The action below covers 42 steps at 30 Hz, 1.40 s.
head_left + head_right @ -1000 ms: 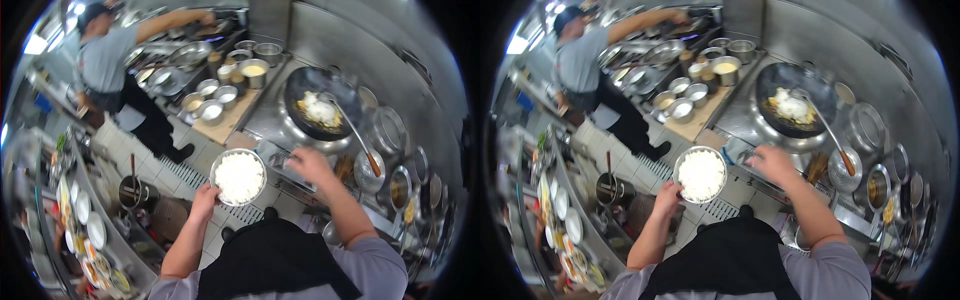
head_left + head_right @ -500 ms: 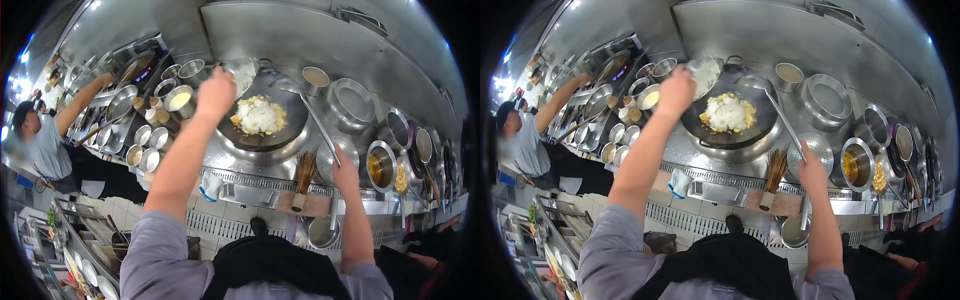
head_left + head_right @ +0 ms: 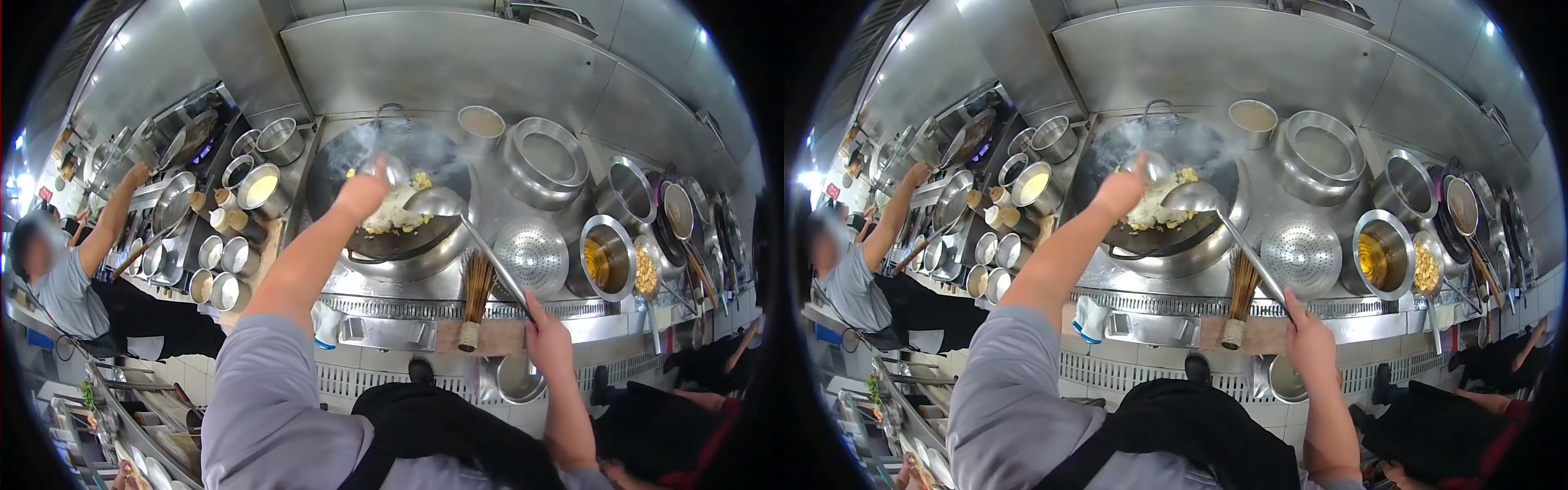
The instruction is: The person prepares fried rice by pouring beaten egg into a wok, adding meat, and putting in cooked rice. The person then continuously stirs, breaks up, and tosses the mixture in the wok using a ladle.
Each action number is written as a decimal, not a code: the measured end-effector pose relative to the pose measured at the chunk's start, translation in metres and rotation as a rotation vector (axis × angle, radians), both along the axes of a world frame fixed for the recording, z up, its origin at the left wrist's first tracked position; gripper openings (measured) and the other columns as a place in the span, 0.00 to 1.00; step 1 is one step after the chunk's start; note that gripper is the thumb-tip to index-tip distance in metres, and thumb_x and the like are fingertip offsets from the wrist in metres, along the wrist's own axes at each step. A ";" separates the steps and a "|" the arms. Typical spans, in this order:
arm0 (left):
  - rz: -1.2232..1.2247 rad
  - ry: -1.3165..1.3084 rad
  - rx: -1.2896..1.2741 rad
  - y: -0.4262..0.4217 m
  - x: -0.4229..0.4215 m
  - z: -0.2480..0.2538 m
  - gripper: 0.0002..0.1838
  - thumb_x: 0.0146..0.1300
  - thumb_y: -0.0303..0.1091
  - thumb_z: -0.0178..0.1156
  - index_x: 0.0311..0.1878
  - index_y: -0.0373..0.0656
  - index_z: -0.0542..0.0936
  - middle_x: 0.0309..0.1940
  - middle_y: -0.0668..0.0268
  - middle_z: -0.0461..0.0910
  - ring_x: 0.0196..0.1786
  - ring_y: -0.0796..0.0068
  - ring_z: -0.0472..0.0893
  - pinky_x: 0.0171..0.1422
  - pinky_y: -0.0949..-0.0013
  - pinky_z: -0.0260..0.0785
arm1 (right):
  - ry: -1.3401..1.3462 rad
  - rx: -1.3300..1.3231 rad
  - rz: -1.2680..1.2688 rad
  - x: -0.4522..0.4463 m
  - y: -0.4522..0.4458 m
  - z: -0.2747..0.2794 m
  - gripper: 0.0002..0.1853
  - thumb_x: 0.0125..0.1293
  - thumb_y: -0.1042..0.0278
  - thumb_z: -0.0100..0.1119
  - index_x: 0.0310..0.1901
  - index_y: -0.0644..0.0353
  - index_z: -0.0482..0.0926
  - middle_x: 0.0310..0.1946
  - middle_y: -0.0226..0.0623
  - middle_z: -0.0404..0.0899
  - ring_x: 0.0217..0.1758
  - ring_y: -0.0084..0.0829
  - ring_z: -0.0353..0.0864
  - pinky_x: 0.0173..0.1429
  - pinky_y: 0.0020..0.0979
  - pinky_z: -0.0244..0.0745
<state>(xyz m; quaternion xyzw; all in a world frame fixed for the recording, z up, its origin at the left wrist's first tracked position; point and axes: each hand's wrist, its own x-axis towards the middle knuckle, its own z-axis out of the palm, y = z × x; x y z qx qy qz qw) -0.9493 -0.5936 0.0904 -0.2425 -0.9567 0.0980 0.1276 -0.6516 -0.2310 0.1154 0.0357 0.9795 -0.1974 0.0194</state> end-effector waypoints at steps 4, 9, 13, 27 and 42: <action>0.075 -0.199 0.116 0.001 0.000 -0.004 0.31 0.63 0.30 0.47 0.68 0.26 0.58 0.33 0.45 0.82 0.36 0.52 0.83 0.42 0.53 0.76 | 0.076 0.036 0.069 -0.019 -0.016 0.003 0.33 0.63 0.70 0.55 0.70 0.37 0.62 0.32 0.49 0.78 0.33 0.52 0.80 0.38 0.48 0.75; 0.056 -0.031 0.180 -0.026 -0.029 -0.008 0.20 0.60 0.28 0.50 0.55 0.33 0.73 0.50 0.47 0.78 0.37 0.53 0.84 0.43 0.54 0.77 | 0.066 0.111 0.050 -0.004 -0.033 0.014 0.34 0.63 0.69 0.56 0.71 0.34 0.60 0.31 0.47 0.78 0.33 0.51 0.80 0.38 0.48 0.75; 0.029 0.252 0.229 -0.045 -0.017 0.048 0.08 0.56 0.27 0.53 0.37 0.39 0.80 0.65 0.57 0.70 0.34 0.60 0.84 0.39 0.61 0.78 | -0.059 0.169 -0.037 0.009 -0.057 0.022 0.35 0.63 0.69 0.56 0.71 0.34 0.59 0.32 0.47 0.78 0.32 0.50 0.80 0.38 0.47 0.74; 0.192 0.523 1.071 -0.171 0.122 0.049 0.16 0.56 0.24 0.50 0.46 0.31 0.79 0.60 0.48 0.73 0.52 0.54 0.80 0.56 0.63 0.72 | 0.197 0.247 0.059 -0.071 -0.162 0.068 0.36 0.66 0.73 0.48 0.74 0.42 0.51 0.33 0.51 0.79 0.35 0.50 0.81 0.40 0.48 0.76; -0.339 -0.431 0.919 -0.077 0.286 0.040 0.06 0.53 0.23 0.51 0.34 0.33 0.74 0.52 0.48 0.80 0.40 0.58 0.80 0.46 0.64 0.71 | 0.254 0.018 0.532 0.023 -0.179 0.072 0.28 0.64 0.50 0.55 0.62 0.56 0.71 0.45 0.47 0.79 0.51 0.46 0.78 0.54 0.43 0.74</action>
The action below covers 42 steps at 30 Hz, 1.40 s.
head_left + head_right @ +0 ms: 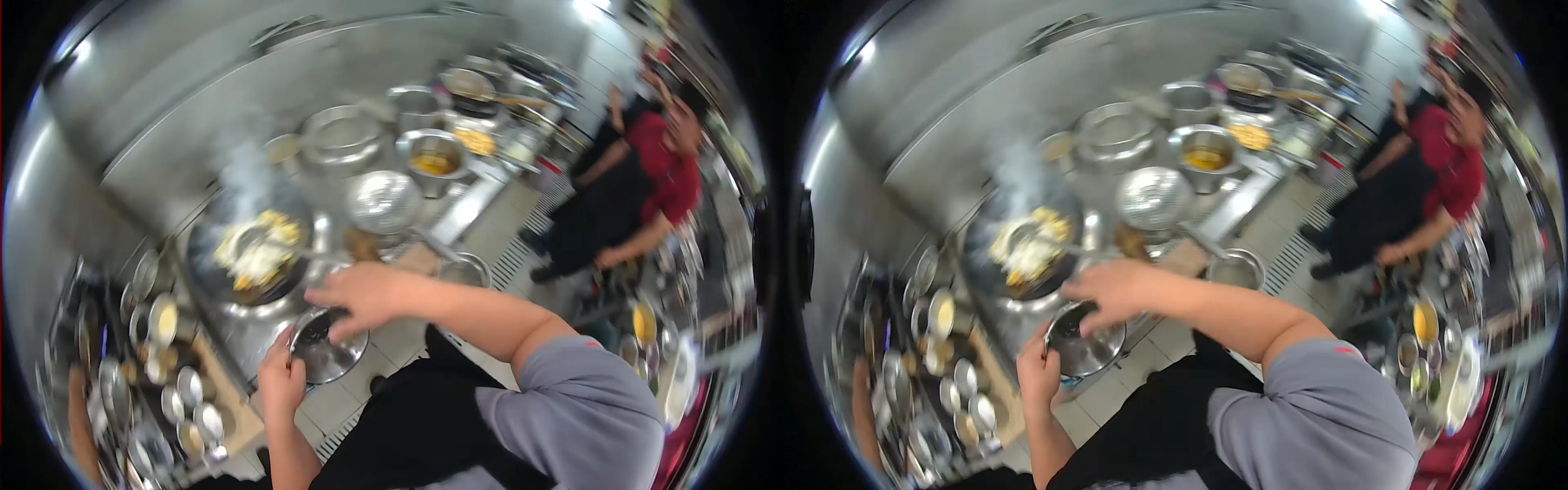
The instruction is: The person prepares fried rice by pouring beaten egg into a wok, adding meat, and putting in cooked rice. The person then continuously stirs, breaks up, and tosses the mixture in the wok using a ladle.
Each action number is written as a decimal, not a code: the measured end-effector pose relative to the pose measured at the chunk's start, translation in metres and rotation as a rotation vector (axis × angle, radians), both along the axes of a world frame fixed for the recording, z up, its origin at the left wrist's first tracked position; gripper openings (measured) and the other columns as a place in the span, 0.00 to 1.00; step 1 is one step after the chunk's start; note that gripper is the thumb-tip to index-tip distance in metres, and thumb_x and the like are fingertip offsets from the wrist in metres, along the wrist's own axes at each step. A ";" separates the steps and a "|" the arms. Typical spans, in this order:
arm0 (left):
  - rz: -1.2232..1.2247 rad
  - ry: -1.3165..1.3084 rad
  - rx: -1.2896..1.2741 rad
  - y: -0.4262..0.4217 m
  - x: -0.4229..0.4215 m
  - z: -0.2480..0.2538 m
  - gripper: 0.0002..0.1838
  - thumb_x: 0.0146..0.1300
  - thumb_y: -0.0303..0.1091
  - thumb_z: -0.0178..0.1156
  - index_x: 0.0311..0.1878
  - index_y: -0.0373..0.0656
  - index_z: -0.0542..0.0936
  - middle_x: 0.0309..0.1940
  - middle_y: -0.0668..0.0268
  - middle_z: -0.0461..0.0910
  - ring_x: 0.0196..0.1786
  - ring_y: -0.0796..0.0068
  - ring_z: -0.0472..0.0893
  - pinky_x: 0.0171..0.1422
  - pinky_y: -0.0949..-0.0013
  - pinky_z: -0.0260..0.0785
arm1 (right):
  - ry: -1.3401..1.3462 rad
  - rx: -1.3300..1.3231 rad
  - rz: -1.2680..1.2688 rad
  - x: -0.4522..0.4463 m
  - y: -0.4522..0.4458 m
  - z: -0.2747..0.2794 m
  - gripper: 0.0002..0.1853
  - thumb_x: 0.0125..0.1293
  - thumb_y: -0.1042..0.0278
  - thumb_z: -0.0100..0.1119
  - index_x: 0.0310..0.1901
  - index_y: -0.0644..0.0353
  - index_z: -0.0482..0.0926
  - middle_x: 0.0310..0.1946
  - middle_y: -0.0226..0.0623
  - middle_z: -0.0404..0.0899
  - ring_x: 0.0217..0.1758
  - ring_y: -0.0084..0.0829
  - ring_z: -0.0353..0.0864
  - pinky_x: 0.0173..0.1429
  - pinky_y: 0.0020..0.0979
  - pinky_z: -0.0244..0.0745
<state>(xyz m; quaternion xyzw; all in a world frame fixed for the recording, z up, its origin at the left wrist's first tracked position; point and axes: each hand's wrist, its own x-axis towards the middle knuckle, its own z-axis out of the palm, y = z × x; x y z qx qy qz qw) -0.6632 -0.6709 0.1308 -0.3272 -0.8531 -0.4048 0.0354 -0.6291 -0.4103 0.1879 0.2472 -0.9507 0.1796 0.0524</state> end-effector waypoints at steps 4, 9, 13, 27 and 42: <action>-0.463 -0.053 0.067 0.100 0.052 0.026 0.08 0.55 0.24 0.55 0.25 0.35 0.66 0.54 0.49 0.80 0.34 0.69 0.78 0.40 0.69 0.71 | -0.278 0.019 -0.393 0.122 0.070 -0.006 0.24 0.63 0.56 0.54 0.59 0.56 0.74 0.47 0.49 0.79 0.49 0.48 0.80 0.54 0.44 0.74; -0.480 -0.453 -0.218 0.177 0.107 0.021 0.15 0.67 0.33 0.57 0.25 0.35 0.75 0.26 0.62 0.80 0.25 0.80 0.75 0.31 0.75 0.65 | -0.180 -0.602 -1.380 0.407 0.209 -0.046 0.15 0.64 0.64 0.54 0.47 0.63 0.80 0.34 0.45 0.83 0.38 0.35 0.82 0.46 0.38 0.76; -0.519 -0.307 -0.273 0.209 0.102 -0.044 0.26 0.73 0.46 0.49 0.23 0.36 0.79 0.15 0.64 0.74 0.20 0.75 0.73 0.26 0.69 0.63 | 0.482 -0.764 -2.379 0.709 0.283 -0.160 0.14 0.56 0.66 0.57 0.38 0.70 0.80 0.25 0.45 0.81 0.23 0.35 0.81 0.26 0.35 0.76; -0.222 -0.160 -1.274 0.012 0.083 -0.180 0.28 0.71 0.53 0.43 0.38 0.37 0.81 0.29 0.49 0.82 0.39 0.50 0.83 0.44 0.48 0.71 | 1.164 -1.711 -2.048 0.914 0.361 -0.188 0.30 0.70 0.43 0.50 0.53 0.67 0.67 0.44 0.55 0.79 0.36 0.43 0.82 0.39 0.34 0.79; 0.814 -0.051 -0.556 -0.028 0.027 -0.122 0.32 0.59 0.54 0.62 0.56 0.34 0.76 0.51 0.46 0.77 0.56 0.48 0.76 0.63 0.54 0.66 | 0.247 -0.346 -0.214 0.116 0.092 -0.064 0.11 0.61 0.72 0.57 0.46 0.57 0.75 0.43 0.43 0.75 0.47 0.49 0.76 0.50 0.45 0.74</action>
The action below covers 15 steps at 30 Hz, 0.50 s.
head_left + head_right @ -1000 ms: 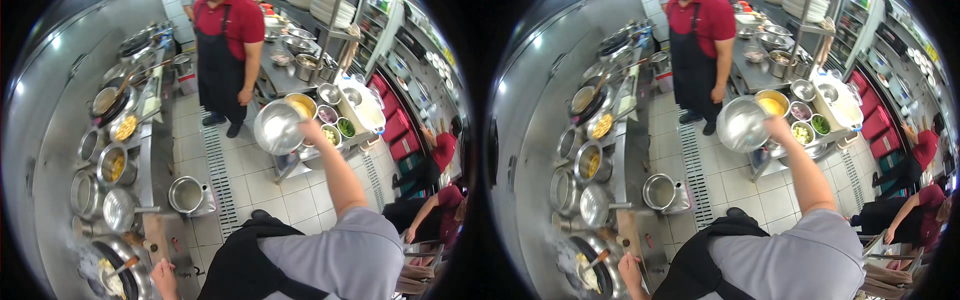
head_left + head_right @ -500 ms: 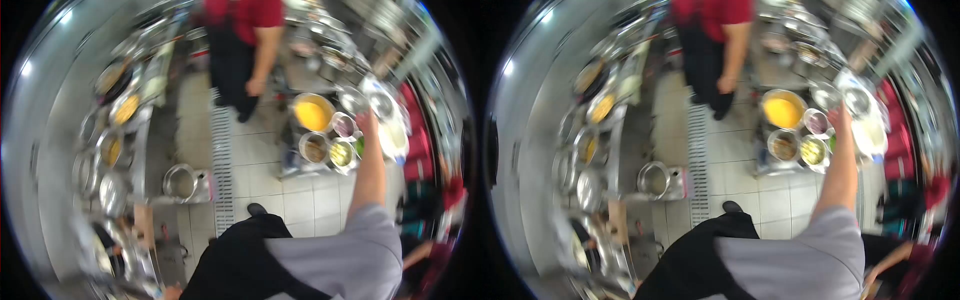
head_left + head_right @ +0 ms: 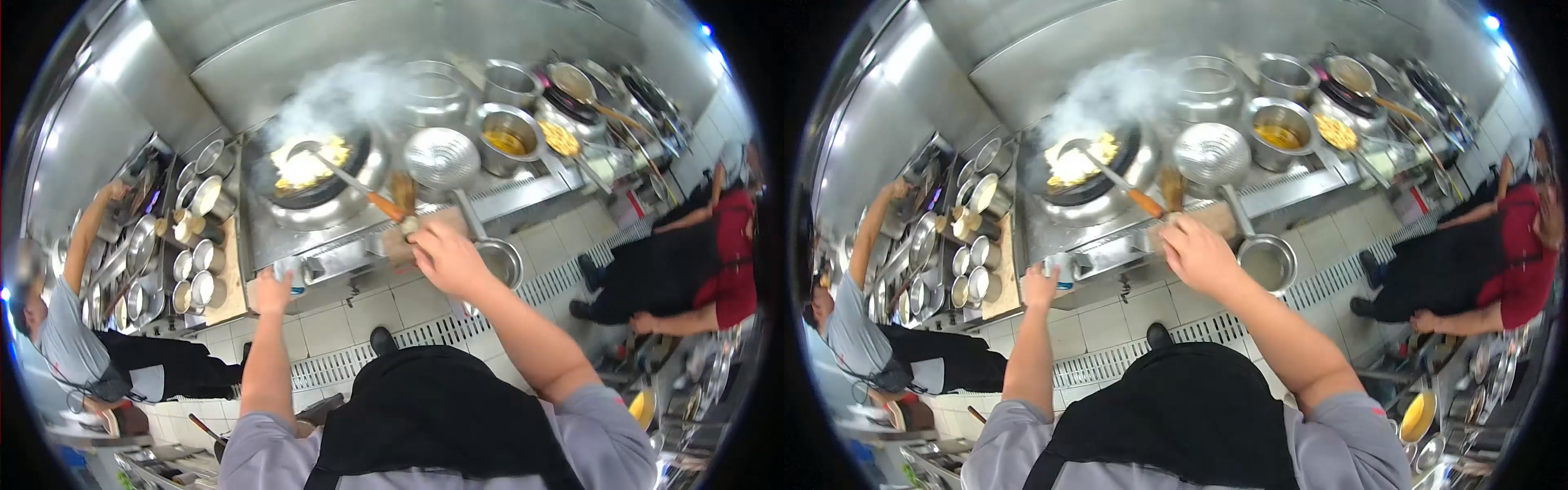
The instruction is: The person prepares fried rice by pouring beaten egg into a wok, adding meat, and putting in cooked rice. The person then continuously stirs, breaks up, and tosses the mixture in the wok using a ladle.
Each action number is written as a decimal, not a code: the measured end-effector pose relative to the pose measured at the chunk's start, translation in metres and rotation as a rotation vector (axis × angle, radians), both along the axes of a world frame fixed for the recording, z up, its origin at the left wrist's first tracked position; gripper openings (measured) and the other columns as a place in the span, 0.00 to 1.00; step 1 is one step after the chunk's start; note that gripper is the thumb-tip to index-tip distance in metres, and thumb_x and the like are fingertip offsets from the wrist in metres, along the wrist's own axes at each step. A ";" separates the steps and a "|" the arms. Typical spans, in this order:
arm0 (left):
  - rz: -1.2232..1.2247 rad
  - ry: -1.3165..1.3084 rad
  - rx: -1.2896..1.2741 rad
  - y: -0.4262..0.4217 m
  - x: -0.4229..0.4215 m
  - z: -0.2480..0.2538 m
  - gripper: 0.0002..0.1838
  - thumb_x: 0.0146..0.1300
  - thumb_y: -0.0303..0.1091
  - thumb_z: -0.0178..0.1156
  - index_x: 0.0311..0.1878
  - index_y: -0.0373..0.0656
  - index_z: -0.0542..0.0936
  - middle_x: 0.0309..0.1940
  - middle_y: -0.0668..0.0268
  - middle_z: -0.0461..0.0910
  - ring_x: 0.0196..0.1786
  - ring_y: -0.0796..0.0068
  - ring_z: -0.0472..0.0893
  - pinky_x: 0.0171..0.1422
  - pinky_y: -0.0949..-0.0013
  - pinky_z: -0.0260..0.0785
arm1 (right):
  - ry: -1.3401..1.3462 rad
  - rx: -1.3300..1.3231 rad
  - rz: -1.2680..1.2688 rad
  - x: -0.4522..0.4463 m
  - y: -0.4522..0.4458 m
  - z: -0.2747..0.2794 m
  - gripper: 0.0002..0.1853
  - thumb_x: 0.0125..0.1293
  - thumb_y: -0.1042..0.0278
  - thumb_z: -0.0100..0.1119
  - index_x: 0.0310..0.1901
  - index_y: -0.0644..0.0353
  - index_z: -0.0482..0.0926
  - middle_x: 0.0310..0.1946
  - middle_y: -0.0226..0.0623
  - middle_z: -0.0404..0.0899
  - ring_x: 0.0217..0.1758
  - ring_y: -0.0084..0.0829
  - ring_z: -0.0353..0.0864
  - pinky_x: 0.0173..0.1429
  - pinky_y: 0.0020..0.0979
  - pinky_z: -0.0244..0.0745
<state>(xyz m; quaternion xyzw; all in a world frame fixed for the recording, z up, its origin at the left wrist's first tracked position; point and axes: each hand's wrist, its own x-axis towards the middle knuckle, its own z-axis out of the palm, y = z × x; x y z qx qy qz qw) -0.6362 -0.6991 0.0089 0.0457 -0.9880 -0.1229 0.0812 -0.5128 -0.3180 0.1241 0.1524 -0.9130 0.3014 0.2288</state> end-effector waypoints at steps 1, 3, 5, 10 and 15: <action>-0.085 0.167 -0.030 -0.021 -0.023 -0.053 0.34 0.58 0.56 0.63 0.56 0.34 0.76 0.52 0.44 0.76 0.56 0.47 0.75 0.63 0.54 0.67 | 0.004 0.013 0.030 -0.040 -0.013 0.007 0.11 0.61 0.72 0.57 0.46 0.57 0.75 0.43 0.43 0.75 0.47 0.49 0.76 0.50 0.45 0.74; -0.094 0.076 -0.031 0.004 -0.024 -0.048 0.39 0.57 0.58 0.62 0.60 0.32 0.71 0.57 0.43 0.72 0.62 0.48 0.71 0.67 0.56 0.63 | 0.091 0.294 -0.011 -0.113 -0.040 0.006 0.24 0.61 0.72 0.55 0.61 0.54 0.68 0.48 0.45 0.74 0.47 0.49 0.79 0.48 0.44 0.76; -0.129 -0.074 0.051 0.015 -0.031 -0.047 0.39 0.55 0.58 0.64 0.57 0.32 0.73 0.53 0.44 0.74 0.59 0.47 0.73 0.64 0.55 0.65 | -0.157 0.360 -0.082 -0.161 -0.064 -0.017 0.28 0.62 0.72 0.52 0.66 0.53 0.64 0.48 0.47 0.75 0.47 0.50 0.79 0.49 0.45 0.76; -0.117 0.006 0.213 0.017 -0.036 -0.065 0.33 0.53 0.54 0.67 0.49 0.32 0.75 0.45 0.47 0.75 0.51 0.48 0.75 0.57 0.54 0.68 | -0.635 0.472 -0.151 -0.219 -0.083 -0.008 0.34 0.66 0.72 0.45 0.74 0.49 0.50 0.43 0.55 0.79 0.46 0.50 0.81 0.50 0.47 0.75; -0.102 0.027 0.189 -0.007 -0.029 -0.077 0.28 0.54 0.49 0.66 0.45 0.32 0.75 0.43 0.49 0.75 0.50 0.48 0.76 0.55 0.54 0.69 | -0.572 0.438 -0.228 -0.165 -0.097 0.076 0.33 0.70 0.68 0.43 0.75 0.47 0.47 0.36 0.56 0.79 0.43 0.54 0.80 0.49 0.50 0.73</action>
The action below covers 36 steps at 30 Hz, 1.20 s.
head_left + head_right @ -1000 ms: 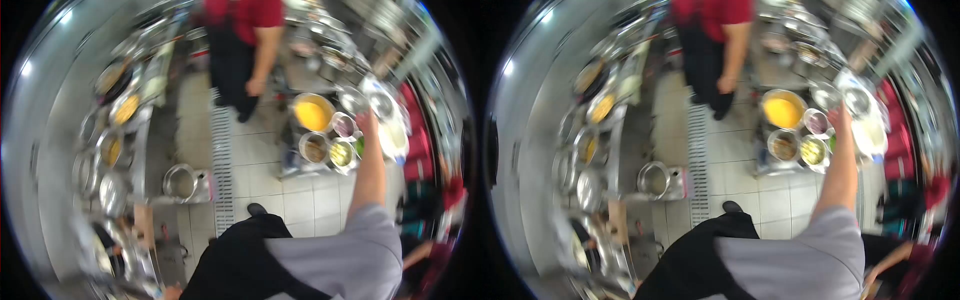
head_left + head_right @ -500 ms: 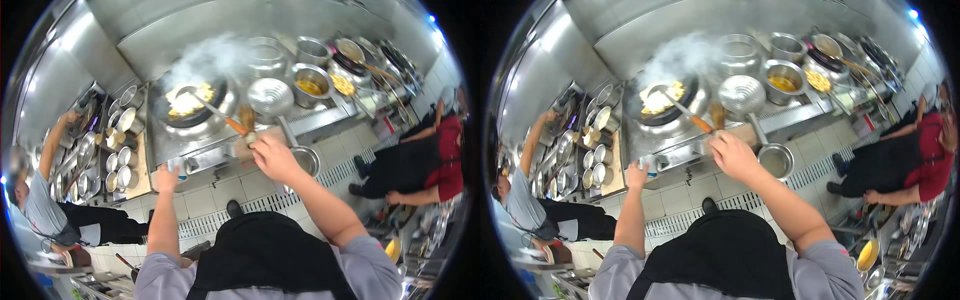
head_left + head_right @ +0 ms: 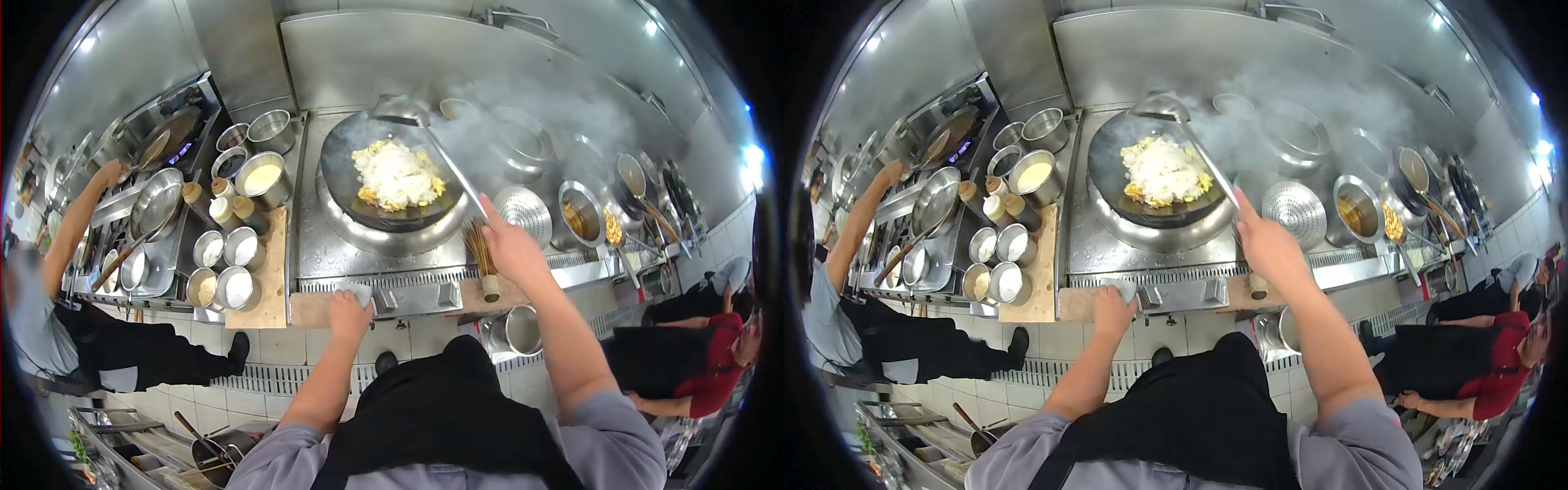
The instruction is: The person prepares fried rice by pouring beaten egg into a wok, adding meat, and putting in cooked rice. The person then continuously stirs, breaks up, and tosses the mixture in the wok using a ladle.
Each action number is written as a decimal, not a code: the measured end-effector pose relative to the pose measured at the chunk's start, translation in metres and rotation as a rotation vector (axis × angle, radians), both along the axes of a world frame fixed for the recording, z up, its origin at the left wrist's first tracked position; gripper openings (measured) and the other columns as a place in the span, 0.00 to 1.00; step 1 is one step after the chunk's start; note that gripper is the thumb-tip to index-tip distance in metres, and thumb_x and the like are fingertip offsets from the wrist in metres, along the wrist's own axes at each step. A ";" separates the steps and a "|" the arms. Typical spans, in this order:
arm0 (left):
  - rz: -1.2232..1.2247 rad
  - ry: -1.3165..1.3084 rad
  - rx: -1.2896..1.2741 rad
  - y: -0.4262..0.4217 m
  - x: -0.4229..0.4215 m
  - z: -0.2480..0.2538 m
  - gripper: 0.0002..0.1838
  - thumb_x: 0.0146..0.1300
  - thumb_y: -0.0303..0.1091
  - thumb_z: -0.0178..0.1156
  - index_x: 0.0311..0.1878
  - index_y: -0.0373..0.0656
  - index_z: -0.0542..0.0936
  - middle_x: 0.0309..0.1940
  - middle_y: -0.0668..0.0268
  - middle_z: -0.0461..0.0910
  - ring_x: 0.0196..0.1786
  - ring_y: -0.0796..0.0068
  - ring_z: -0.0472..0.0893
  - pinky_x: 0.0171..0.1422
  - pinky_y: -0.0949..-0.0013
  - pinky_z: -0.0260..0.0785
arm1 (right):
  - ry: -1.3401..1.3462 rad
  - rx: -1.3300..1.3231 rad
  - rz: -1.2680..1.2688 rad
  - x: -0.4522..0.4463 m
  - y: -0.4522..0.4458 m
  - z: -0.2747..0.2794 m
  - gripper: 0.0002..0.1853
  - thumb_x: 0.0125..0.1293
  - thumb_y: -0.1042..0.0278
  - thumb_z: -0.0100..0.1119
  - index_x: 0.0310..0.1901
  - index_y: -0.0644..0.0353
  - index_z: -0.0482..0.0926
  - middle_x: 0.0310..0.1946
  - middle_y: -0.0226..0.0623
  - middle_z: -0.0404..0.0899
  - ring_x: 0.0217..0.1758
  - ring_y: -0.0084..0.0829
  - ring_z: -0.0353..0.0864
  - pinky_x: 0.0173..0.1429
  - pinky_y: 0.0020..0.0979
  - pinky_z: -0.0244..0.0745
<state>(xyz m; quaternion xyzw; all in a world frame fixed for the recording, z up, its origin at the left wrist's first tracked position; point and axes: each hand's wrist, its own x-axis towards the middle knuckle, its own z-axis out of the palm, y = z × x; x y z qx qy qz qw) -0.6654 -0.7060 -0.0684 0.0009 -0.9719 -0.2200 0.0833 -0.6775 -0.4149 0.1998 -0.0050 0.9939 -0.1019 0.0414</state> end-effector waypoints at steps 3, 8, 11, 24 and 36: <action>0.015 -0.172 -0.077 -0.004 -0.006 0.014 0.24 0.54 0.47 0.65 0.40 0.33 0.76 0.42 0.48 0.77 0.45 0.47 0.76 0.55 0.55 0.68 | -0.016 -0.059 -0.050 0.002 -0.006 -0.029 0.33 0.71 0.64 0.45 0.75 0.43 0.48 0.36 0.58 0.80 0.42 0.56 0.80 0.49 0.51 0.73; 0.217 -0.538 1.152 -0.035 -0.036 0.029 0.23 0.58 0.43 0.59 0.51 0.35 0.76 0.53 0.50 0.77 0.53 0.57 0.79 0.57 0.57 0.71 | -0.064 -0.012 0.080 -0.030 0.018 -0.052 0.33 0.72 0.61 0.45 0.75 0.41 0.46 0.34 0.55 0.81 0.36 0.57 0.80 0.43 0.53 0.73; 0.053 -0.526 2.130 -0.043 -0.033 0.053 0.28 0.58 0.40 0.58 0.59 0.34 0.71 0.55 0.50 0.77 0.57 0.58 0.78 0.63 0.58 0.70 | -0.063 -0.134 -0.157 -0.003 -0.021 -0.003 0.32 0.72 0.61 0.45 0.74 0.41 0.49 0.40 0.57 0.80 0.44 0.56 0.80 0.51 0.52 0.72; -0.007 -0.800 2.110 0.069 -0.090 0.079 0.30 0.68 0.63 0.47 0.52 0.41 0.72 0.37 0.55 0.77 0.36 0.62 0.78 0.40 0.61 0.75 | -0.170 -0.147 0.027 -0.087 0.021 -0.093 0.31 0.74 0.58 0.40 0.75 0.44 0.45 0.36 0.59 0.80 0.41 0.56 0.80 0.48 0.54 0.72; 0.496 -0.803 1.835 0.108 -0.163 0.087 0.13 0.57 0.33 0.58 0.44 0.41 0.71 0.35 0.59 0.77 0.35 0.61 0.79 0.38 0.55 0.77 | -0.222 -0.035 0.014 -0.028 0.064 -0.021 0.28 0.73 0.56 0.43 0.73 0.28 0.53 0.39 0.55 0.80 0.44 0.54 0.80 0.50 0.51 0.73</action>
